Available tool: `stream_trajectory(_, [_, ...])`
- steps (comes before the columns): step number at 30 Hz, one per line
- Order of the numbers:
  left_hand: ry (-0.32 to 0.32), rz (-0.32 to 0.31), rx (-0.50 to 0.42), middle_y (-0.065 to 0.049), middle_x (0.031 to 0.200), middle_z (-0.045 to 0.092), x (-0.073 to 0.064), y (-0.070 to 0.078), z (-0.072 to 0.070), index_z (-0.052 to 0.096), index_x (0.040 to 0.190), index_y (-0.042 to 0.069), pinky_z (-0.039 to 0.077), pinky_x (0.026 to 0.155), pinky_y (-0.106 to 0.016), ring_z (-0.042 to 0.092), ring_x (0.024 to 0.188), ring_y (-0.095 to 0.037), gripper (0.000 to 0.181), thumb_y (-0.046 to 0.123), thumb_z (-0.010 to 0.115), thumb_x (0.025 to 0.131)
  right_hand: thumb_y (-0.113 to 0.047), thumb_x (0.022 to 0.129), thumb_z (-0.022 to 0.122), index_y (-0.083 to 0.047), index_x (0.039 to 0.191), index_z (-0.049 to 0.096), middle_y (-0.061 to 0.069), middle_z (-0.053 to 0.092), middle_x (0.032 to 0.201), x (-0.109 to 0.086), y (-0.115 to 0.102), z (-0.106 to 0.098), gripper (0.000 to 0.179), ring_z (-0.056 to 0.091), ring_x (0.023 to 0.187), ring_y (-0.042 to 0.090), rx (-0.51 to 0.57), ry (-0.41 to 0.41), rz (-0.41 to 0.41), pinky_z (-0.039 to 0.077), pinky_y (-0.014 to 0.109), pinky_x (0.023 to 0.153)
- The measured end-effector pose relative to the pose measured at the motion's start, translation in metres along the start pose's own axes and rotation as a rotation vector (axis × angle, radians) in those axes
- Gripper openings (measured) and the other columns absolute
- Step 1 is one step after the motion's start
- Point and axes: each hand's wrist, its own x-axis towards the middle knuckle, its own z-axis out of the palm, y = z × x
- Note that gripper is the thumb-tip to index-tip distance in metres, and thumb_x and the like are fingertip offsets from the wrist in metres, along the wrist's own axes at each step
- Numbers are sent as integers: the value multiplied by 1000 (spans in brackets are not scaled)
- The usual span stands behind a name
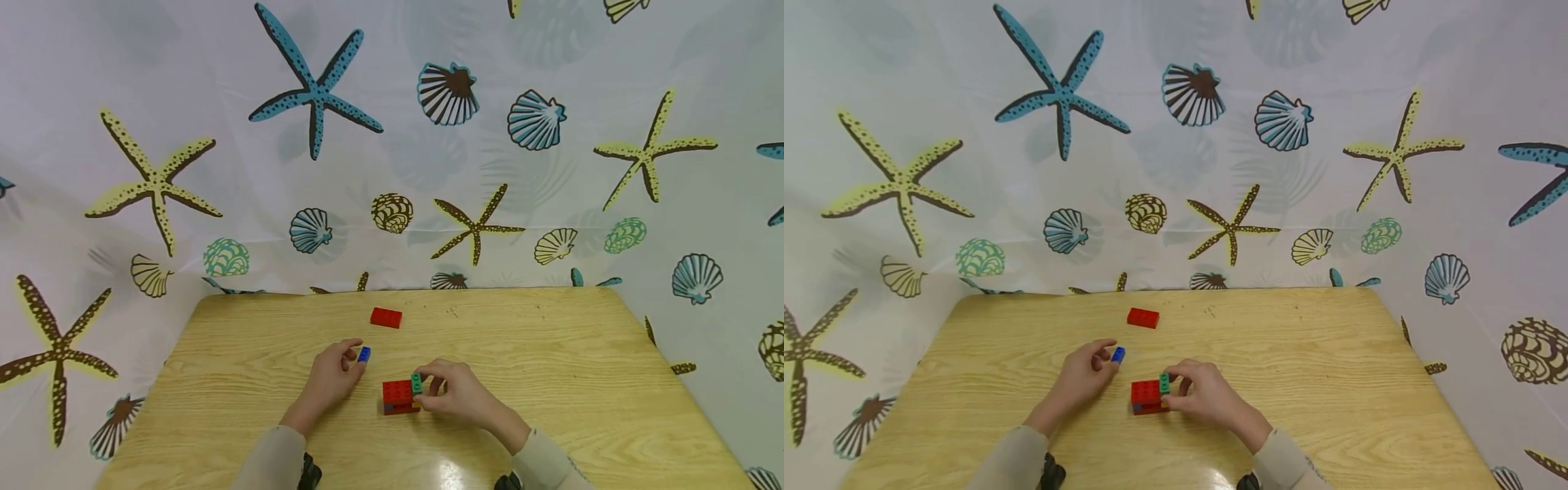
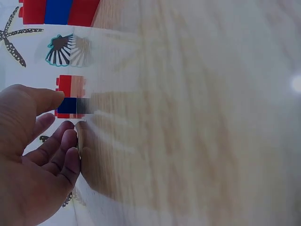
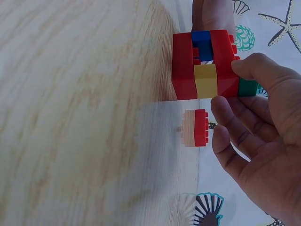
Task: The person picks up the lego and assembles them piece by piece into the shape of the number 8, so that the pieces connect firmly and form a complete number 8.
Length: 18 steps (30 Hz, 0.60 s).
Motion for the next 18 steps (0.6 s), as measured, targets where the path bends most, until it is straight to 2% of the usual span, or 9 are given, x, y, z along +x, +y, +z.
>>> stream_trajectory(7, [4,51,44,-13,106,68,0,-1,0,68,138,8,43,68,-29,48,73,-13,44,12,76,95,-20,97,78,-2,130,71,7,73,117,1,-1,-2,39,65,83,3,0,-6,5,54,22,73])
stream_trajectory(12, [-2,65,78,-14,110,69,0,2,-1,68,139,9,49,78,-37,64,92,-23,45,12,76,95,-21,97,78,-2,131,70,7,73,118,1,0,-1,40,65,85,5,13,-10,18,54,23,71])
stream_trajectory(14, [-4,70,93,-14,110,69,1,2,-1,68,139,9,51,80,-39,66,99,-27,45,13,76,95,-21,97,78,-2,131,71,7,73,118,1,0,-1,40,65,85,5,18,-9,19,54,22,70])
stream_trajectory(18, [-7,69,107,-13,109,68,1,3,-1,69,138,10,52,82,-43,65,98,-27,43,13,77,95,-21,97,78,-1,131,71,7,73,117,0,0,-1,40,65,84,5,24,-7,18,53,22,68])
